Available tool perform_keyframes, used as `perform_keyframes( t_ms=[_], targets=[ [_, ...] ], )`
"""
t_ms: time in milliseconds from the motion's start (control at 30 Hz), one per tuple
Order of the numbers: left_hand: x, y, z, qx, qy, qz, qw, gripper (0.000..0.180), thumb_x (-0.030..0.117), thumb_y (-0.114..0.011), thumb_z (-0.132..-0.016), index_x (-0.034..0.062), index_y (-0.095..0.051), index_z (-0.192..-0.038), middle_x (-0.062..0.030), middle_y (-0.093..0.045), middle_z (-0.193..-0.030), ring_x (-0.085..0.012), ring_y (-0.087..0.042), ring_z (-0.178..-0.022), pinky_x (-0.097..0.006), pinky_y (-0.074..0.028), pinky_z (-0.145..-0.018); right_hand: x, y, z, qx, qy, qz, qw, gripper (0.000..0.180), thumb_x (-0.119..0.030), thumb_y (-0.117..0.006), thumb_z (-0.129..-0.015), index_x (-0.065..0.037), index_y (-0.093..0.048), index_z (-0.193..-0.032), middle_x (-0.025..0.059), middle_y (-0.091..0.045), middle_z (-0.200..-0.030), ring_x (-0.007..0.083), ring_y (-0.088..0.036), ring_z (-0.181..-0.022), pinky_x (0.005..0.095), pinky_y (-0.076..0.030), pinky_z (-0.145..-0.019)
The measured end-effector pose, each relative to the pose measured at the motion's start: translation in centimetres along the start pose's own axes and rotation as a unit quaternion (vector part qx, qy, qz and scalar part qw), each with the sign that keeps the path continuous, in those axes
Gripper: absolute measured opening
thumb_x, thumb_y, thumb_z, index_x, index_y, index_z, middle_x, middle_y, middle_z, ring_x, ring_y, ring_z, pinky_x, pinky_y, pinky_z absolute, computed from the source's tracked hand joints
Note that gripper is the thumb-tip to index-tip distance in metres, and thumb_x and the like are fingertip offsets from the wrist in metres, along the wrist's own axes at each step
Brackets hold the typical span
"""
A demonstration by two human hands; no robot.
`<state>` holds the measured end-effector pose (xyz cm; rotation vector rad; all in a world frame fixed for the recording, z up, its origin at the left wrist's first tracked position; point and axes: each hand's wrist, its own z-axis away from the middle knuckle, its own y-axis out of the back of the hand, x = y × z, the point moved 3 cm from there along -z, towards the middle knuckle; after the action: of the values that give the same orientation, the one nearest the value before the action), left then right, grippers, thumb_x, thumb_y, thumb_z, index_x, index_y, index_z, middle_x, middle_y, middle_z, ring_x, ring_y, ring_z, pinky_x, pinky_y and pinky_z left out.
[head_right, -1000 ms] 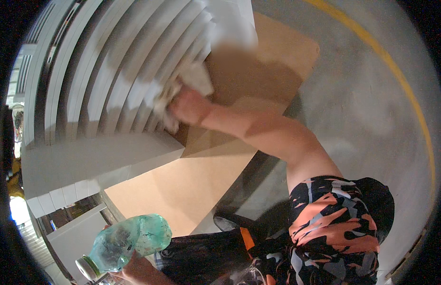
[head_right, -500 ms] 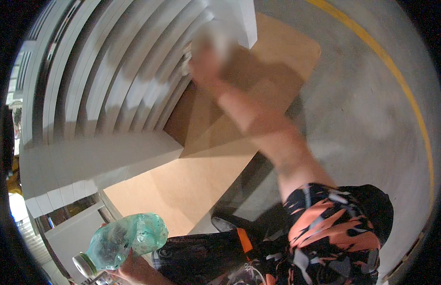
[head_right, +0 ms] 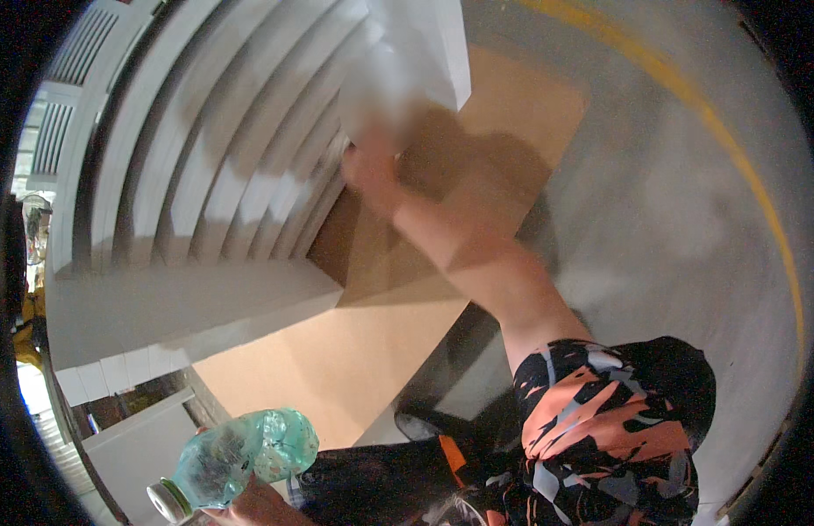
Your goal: The person wipes the surfaces of white louvered doors and a white cabinet panel with a cloth, applying liquid from a plastic bottle to the cloth between wipes.
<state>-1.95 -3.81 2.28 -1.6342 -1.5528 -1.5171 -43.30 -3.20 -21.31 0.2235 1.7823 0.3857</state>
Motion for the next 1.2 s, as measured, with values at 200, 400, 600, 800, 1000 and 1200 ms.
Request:
perform_keyframes(
  t_ms=[200, 400, 600, 800, 1000, 1200],
  targets=[
    [-0.4, 0.1, -0.4, -0.035, 0.049, 0.043, 0.997, 0.054, 0.035, -0.068, -0.085, -0.0039, -0.049, -0.117, -0.0228, -0.06, -0.114, -0.0304, -0.062, -0.103, -0.044, -0.054, -0.087, -3.0, 0.4, 6.6, -0.203, -0.235, -0.479, 0.821, 0.032, 0.008, -0.046, -0.079, 0.008, -0.063, -0.107, 0.0139, -0.068, -0.093, 0.0182, -0.063, -0.084, 0.0304, -0.05, -0.07],
    [-2.7, 3.0, -0.6, -0.088, 0.247, 0.126, 0.957, 0.05, 0.032, -0.07, -0.084, -0.0018, -0.049, -0.114, -0.0221, -0.06, -0.113, -0.0295, -0.062, -0.105, -0.045, -0.053, -0.089, -16.9, 19.2, -3.8, 0.071, 0.482, -0.084, 0.869, 0.043, 0.008, -0.049, -0.077, 0.001, -0.065, -0.116, 0.0132, -0.068, -0.101, 0.0224, -0.064, -0.098, 0.0329, -0.051, -0.085],
    [-1.8, 1.8, -0.5, -0.095, 0.394, 0.213, 0.889, 0.051, 0.03, -0.074, -0.079, -0.0003, -0.05, -0.112, -0.0219, -0.06, -0.112, -0.0283, -0.061, -0.106, -0.046, -0.052, -0.092, -23.5, 19.6, -11.8, 0.202, 0.609, 0.551, 0.534, 0.032, -0.01, -0.052, -0.082, -0.001, -0.064, -0.11, 0.0168, -0.062, -0.119, 0.0342, -0.055, -0.117, 0.0445, -0.041, -0.104],
    [5.9, -3.5, 0.2, -0.061, -0.054, 0.008, 0.997, 0.054, 0.031, -0.072, -0.079, -0.0119, -0.06, -0.11, -0.0224, -0.068, -0.099, -0.0297, -0.068, -0.086, -0.043, -0.055, -0.081, -8.3, 15.1, -7.9, -0.035, 0.56, 0.646, 0.517, 0.045, -0.013, -0.049, -0.087, 0.001, -0.054, -0.13, 0.016, -0.054, -0.133, 0.0312, -0.051, -0.125, 0.0428, -0.046, -0.1],
    [5.3, -1.8, 1.4, -0.05, -0.005, 0.091, 0.995, 0.057, 0.027, -0.073, -0.077, -0.0137, -0.058, -0.114, -0.023, -0.067, -0.103, -0.0298, -0.067, -0.088, -0.045, -0.055, -0.083, -8.7, 16.7, -10.7, 0.137, 0.546, 0.334, 0.756, 0.035, -0.017, -0.05, -0.09, -0.005, -0.059, -0.121, 0.0135, -0.064, -0.106, 0.0307, -0.065, -0.086, 0.0436, -0.053, -0.069],
    [3.1, -0.8, 0.4, -0.07, 0.071, 0.016, 0.995, 0.048, 0.024, -0.079, -0.071, -0.006, -0.056, -0.1, -0.0215, -0.06, -0.101, -0.0258, -0.063, -0.096, -0.043, -0.052, -0.087, -15.0, 17.6, -10.8, 0.083, 0.547, 0.591, 0.587, 0.047, -0.013, -0.052, -0.083, 0.001, -0.054, -0.128, 0.0114, -0.05, -0.139, 0.0261, -0.033, -0.139, 0.0391, -0.027, -0.114]
  ],
)
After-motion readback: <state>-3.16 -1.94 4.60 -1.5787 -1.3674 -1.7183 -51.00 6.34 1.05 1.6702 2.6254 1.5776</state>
